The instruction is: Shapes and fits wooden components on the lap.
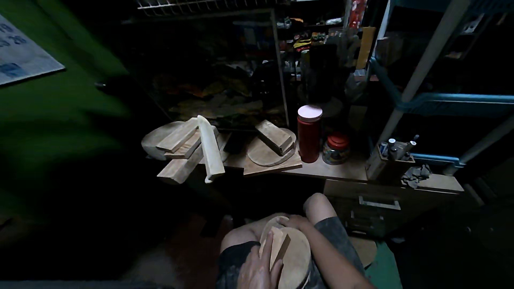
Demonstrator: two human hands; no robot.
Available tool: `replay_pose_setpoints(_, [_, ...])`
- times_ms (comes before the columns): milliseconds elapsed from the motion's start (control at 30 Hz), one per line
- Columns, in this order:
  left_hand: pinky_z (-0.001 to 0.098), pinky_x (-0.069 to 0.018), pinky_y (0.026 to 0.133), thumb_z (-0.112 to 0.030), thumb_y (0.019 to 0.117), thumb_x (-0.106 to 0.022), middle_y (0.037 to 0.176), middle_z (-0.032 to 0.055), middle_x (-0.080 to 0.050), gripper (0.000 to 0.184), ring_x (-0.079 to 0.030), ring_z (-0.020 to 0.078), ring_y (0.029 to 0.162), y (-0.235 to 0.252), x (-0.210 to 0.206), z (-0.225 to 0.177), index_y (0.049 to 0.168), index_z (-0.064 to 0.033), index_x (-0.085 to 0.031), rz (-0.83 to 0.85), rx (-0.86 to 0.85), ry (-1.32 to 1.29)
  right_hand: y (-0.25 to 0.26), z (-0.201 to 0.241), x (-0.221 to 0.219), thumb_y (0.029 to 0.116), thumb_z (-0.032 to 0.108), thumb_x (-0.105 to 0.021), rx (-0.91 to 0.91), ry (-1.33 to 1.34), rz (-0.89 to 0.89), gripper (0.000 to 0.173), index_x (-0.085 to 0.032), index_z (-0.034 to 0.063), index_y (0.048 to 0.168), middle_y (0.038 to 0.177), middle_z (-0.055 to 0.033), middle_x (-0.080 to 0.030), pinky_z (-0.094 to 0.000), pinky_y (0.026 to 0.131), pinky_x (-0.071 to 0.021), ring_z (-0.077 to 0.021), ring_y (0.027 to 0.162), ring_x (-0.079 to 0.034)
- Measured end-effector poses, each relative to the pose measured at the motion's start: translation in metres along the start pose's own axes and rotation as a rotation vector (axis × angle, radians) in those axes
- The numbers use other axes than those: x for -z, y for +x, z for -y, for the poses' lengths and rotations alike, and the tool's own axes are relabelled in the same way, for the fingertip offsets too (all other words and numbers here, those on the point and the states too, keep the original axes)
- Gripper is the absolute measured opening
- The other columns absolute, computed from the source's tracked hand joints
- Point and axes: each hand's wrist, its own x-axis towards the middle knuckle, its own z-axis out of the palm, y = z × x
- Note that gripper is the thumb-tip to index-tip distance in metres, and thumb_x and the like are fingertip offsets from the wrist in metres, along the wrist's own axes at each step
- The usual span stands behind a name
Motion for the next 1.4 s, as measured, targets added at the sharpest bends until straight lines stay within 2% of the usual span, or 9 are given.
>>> replay_pose_setpoints(100, [0.0600, -0.0490, 0.100, -0.042, 0.0990, -0.064, 0.137, 0.0319, -0.056, 0.075, -0.060, 0.0488, 0.120, 0.016, 0.005, -0.014, 0.162, -0.0174, -0.033, 0.066, 0.064, 0.015, -0.010, 0.007, 0.005, 0.1082, 0.060, -0.035, 0.036, -0.023, 0.018, 0.071, -0.047, 0.0071, 0.154, 0.157, -0.0227, -0.046, -0.0613, 0.121, -0.0291, -0.0385, 0.149, -0.041])
replay_pose_setpoints(200, [0.0573, -0.0493, 0.100, -0.042, 0.1001, -0.063, 0.141, 0.0292, -0.054, 0.075, -0.060, 0.0455, 0.122, 0.039, 0.002, -0.023, 0.164, -0.0224, -0.028, 0.068, 0.078, 0.034, -0.013, 0.001, 0.001, 0.1128, 0.027, -0.041, 0.114, 0.012, -0.020, 0.048, -0.045, 0.0026, 0.154, 0.157, -0.0238, -0.046, -0.0592, 0.123, -0.0273, -0.0393, 0.149, -0.040])
replay_pose_setpoints(333, [0.0542, -0.0511, 0.099, -0.043, 0.0990, -0.064, 0.135, 0.0267, -0.059, 0.077, -0.062, 0.0433, 0.118, 0.054, 0.000, -0.030, 0.164, -0.0225, -0.029, 0.056, 0.065, 0.081, -0.006, -0.016, -0.010, 0.1097, 0.020, -0.050, 0.169, 0.138, -0.119, 0.044, -0.051, -0.0043, 0.147, 0.153, -0.0246, -0.051, -0.0534, 0.123, -0.0310, -0.0368, 0.146, -0.045])
replay_pose_setpoints(500, [0.0568, -0.0510, 0.098, -0.041, 0.0990, -0.065, 0.140, 0.0304, -0.054, 0.078, -0.061, 0.0466, 0.120, 0.033, 0.006, -0.027, 0.164, -0.0206, -0.027, 0.103, 0.083, 0.056, -0.022, 0.001, 0.000, 0.1123, 0.028, -0.043, 0.116, 0.056, -0.032, 0.049, -0.045, 0.0048, 0.155, 0.158, -0.0224, -0.046, -0.0579, 0.123, -0.0283, -0.0381, 0.149, -0.040])
replay_pose_setpoints(600, [0.0609, -0.0513, 0.096, -0.041, 0.0982, -0.066, 0.134, 0.0343, -0.056, 0.077, -0.061, 0.0511, 0.116, 0.011, 0.004, -0.017, 0.162, -0.0134, -0.032, 0.080, 0.046, 0.037, -0.014, 0.004, 0.004, 0.1073, 0.061, -0.037, 0.043, 0.005, -0.001, 0.070, -0.047, 0.0108, 0.155, 0.157, -0.0215, -0.047, -0.0626, 0.121, -0.0284, -0.0386, 0.149, -0.040])
replay_pose_setpoints(833, [0.0603, -0.0533, 0.090, -0.043, 0.0976, -0.065, 0.127, 0.0333, -0.060, 0.076, -0.064, 0.0493, 0.109, -0.009, -0.001, -0.003, 0.161, -0.0128, -0.036, 0.035, 0.010, 0.056, -0.001, 0.000, 0.000, 0.1007, 0.073, -0.039, -0.025, 0.000, 0.005, 0.086, -0.054, 0.0029, 0.148, 0.153, -0.0234, -0.051, -0.0619, 0.119, -0.0329, -0.0383, 0.146, -0.045])
replay_pose_setpoints(933, [0.0590, -0.0521, 0.094, -0.042, 0.0983, -0.064, 0.132, 0.0328, -0.058, 0.075, -0.063, 0.0486, 0.113, 0.004, 0.001, -0.013, 0.162, -0.0163, -0.035, 0.047, 0.039, 0.056, -0.007, 0.003, 0.003, 0.1043, 0.066, -0.039, 0.019, 0.007, 0.007, 0.080, -0.051, 0.0022, 0.150, 0.155, -0.0244, -0.048, -0.0615, 0.121, -0.0300, -0.0389, 0.148, -0.042])
replay_pose_setpoints(1133, [0.0533, -0.0528, 0.096, -0.044, 0.0996, -0.063, 0.134, 0.0272, -0.059, 0.076, -0.064, 0.0425, 0.113, 0.046, -0.003, -0.033, 0.164, -0.0224, -0.029, 0.061, 0.063, 0.096, -0.009, -0.013, -0.011, 0.1118, 0.021, -0.044, 0.132, 0.246, -0.145, 0.044, -0.051, -0.0050, 0.147, 0.154, -0.0249, -0.049, -0.0510, 0.123, -0.0300, -0.0359, 0.146, -0.044])
replay_pose_setpoints(1400, [0.0565, -0.0530, 0.095, -0.043, 0.0983, -0.066, 0.138, 0.0315, -0.055, 0.079, -0.063, 0.0469, 0.115, 0.031, 0.003, -0.031, 0.164, -0.0193, -0.028, 0.094, 0.057, 0.079, -0.036, 0.002, 0.001, 0.1129, 0.026, -0.041, 0.112, 0.128, -0.074, 0.047, -0.048, -0.0018, 0.151, 0.157, -0.0242, -0.046, -0.0550, 0.124, -0.0277, -0.0377, 0.149, -0.040])
